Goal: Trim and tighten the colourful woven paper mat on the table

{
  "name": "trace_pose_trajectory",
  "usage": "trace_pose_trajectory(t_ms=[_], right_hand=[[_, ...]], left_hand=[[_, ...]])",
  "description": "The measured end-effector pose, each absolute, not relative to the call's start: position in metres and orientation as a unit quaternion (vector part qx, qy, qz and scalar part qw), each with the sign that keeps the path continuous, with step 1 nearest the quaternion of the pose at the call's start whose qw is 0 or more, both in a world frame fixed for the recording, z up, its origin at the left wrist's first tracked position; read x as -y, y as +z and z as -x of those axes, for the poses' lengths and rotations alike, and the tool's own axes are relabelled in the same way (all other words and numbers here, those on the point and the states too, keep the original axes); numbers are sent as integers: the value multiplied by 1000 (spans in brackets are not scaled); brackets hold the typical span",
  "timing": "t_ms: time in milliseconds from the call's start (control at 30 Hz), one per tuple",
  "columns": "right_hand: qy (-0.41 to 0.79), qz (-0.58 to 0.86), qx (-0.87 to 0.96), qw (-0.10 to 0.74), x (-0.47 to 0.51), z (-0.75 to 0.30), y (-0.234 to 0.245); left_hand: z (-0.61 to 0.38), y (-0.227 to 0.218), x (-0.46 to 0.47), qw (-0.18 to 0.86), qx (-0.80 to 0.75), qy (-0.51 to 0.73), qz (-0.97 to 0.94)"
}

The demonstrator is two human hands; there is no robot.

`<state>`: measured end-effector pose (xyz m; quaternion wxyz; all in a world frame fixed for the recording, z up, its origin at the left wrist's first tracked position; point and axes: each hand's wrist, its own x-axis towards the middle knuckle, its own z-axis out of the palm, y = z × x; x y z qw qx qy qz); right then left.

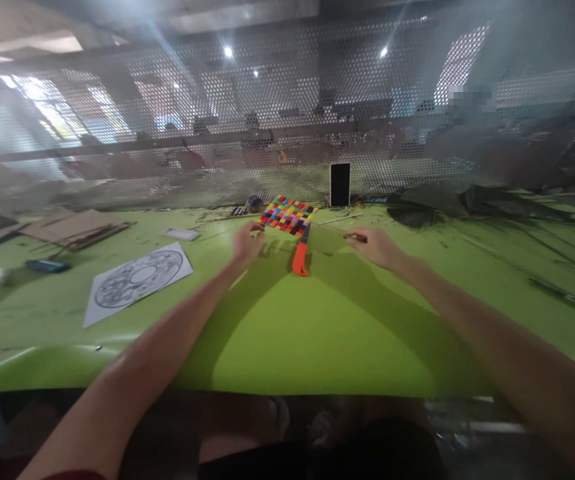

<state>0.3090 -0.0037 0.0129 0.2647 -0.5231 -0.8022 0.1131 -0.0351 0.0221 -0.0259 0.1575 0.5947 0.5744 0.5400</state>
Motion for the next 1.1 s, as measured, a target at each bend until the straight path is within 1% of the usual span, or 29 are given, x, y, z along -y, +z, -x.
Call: trace_pose_trajectory(t_ms=[33,100,167,200,267,433,533,867,1100], right_hand=[[114,522,802,267,3,-309,13],[121,521,802,268,3,-309,13],[135,519,802,262,4,-309,13],[143,520,802,257,5,-308,13],[163,521,801,247,6,-308,14],[162,524,799,244,6,-311,13],[158,525,801,240,4,-314,11],[184,520,799,240,6,-312,9],[165,511,810,236,6,-308,6]], left_hand=[[42,-23,-25,197,-572,592,-533],[53,-15,-26,317,-534,659,-424],[58,-7,-24,443,-482,665,-360],[58,-4,-23,489,-461,653,-350],[55,-1,-19,539,-437,621,-364],[42,-11,-12,576,-414,568,-416],[35,-18,-11,575,-423,552,-431],[23,-14,-10,534,-422,624,-386],[23,-13,-11,527,-413,648,-363]])
